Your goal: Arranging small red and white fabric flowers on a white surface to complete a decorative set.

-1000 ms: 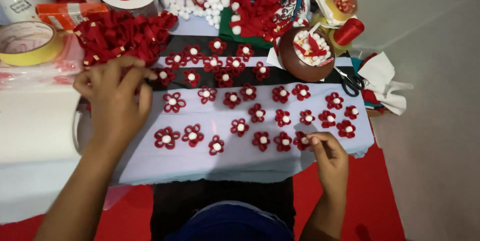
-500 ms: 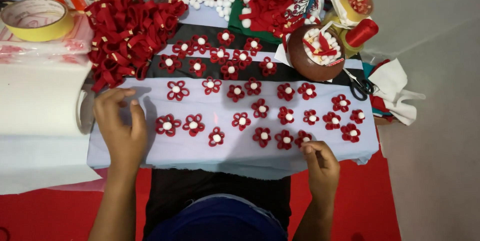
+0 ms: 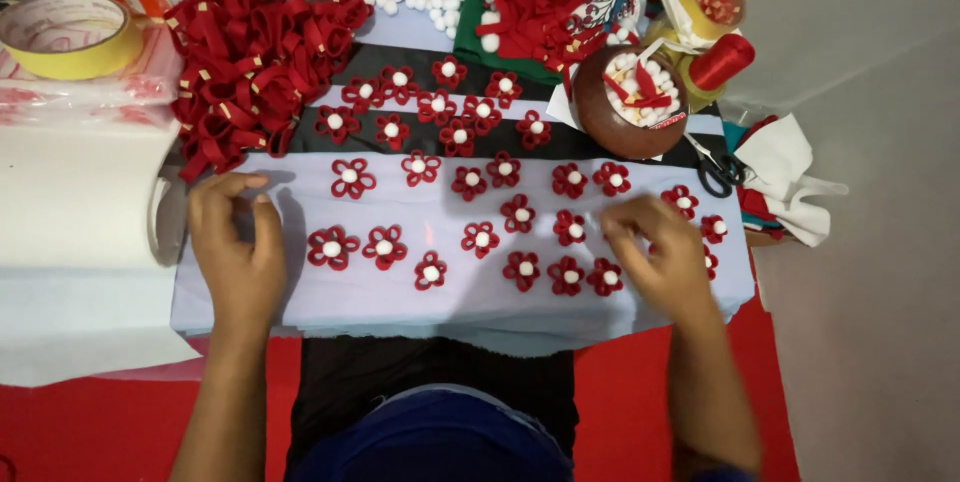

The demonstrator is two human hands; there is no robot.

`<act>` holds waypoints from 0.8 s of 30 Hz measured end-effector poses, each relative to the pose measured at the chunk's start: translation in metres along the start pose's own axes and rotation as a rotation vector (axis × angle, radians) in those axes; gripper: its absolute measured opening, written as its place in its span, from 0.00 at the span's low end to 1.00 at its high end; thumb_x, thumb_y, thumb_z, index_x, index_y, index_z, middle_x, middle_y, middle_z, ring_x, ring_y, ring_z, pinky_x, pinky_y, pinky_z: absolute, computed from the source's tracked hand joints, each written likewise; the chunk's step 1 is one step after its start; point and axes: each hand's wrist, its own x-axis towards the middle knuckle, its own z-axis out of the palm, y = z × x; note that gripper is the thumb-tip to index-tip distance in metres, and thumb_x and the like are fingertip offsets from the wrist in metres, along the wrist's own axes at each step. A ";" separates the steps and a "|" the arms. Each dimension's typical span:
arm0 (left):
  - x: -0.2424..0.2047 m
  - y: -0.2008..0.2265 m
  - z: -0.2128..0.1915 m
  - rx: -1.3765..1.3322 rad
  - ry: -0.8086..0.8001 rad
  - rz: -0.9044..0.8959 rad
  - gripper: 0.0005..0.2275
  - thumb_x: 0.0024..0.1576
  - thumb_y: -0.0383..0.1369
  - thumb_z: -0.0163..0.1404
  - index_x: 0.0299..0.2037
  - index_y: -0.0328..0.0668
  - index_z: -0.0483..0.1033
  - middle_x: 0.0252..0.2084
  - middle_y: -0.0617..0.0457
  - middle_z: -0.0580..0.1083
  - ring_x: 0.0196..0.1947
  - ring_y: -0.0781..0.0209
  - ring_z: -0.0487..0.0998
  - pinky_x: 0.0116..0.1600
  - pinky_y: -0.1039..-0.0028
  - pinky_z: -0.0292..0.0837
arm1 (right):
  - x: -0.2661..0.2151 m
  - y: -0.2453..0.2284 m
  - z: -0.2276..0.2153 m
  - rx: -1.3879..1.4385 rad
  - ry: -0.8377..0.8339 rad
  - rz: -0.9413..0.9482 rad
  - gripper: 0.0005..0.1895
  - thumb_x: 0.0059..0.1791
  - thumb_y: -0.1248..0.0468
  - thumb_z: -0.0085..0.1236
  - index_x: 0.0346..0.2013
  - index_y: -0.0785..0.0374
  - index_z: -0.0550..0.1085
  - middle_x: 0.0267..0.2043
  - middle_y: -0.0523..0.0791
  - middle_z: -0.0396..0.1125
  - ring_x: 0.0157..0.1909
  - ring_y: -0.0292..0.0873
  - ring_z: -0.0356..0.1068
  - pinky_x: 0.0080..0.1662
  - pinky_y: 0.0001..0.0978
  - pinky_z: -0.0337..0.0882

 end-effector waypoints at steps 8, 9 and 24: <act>0.001 0.009 -0.003 0.013 -0.037 -0.067 0.06 0.65 0.18 0.47 0.48 0.31 0.74 0.48 0.43 0.72 0.52 0.42 0.71 0.56 0.60 0.65 | 0.160 0.044 -0.006 -0.380 -0.235 -0.126 0.09 0.53 0.67 0.51 0.39 0.66 0.79 0.38 0.56 0.70 0.41 0.62 0.68 0.43 0.53 0.67; 0.002 0.015 -0.004 0.028 -0.057 -0.116 0.07 0.66 0.19 0.45 0.50 0.31 0.73 0.50 0.42 0.72 0.53 0.46 0.70 0.57 0.62 0.65 | 0.177 0.053 -0.003 -0.421 -0.297 -0.057 0.14 0.53 0.68 0.42 0.36 0.65 0.79 0.38 0.52 0.70 0.40 0.55 0.66 0.39 0.48 0.63; -0.001 0.012 -0.004 0.057 -0.094 -0.205 0.07 0.64 0.23 0.46 0.48 0.37 0.76 0.50 0.48 0.73 0.52 0.51 0.71 0.62 0.62 0.61 | 0.236 0.154 0.068 -0.705 -0.261 -0.121 0.09 0.42 0.67 0.57 0.35 0.55 0.80 0.39 0.48 0.68 0.44 0.62 0.68 0.34 0.56 0.68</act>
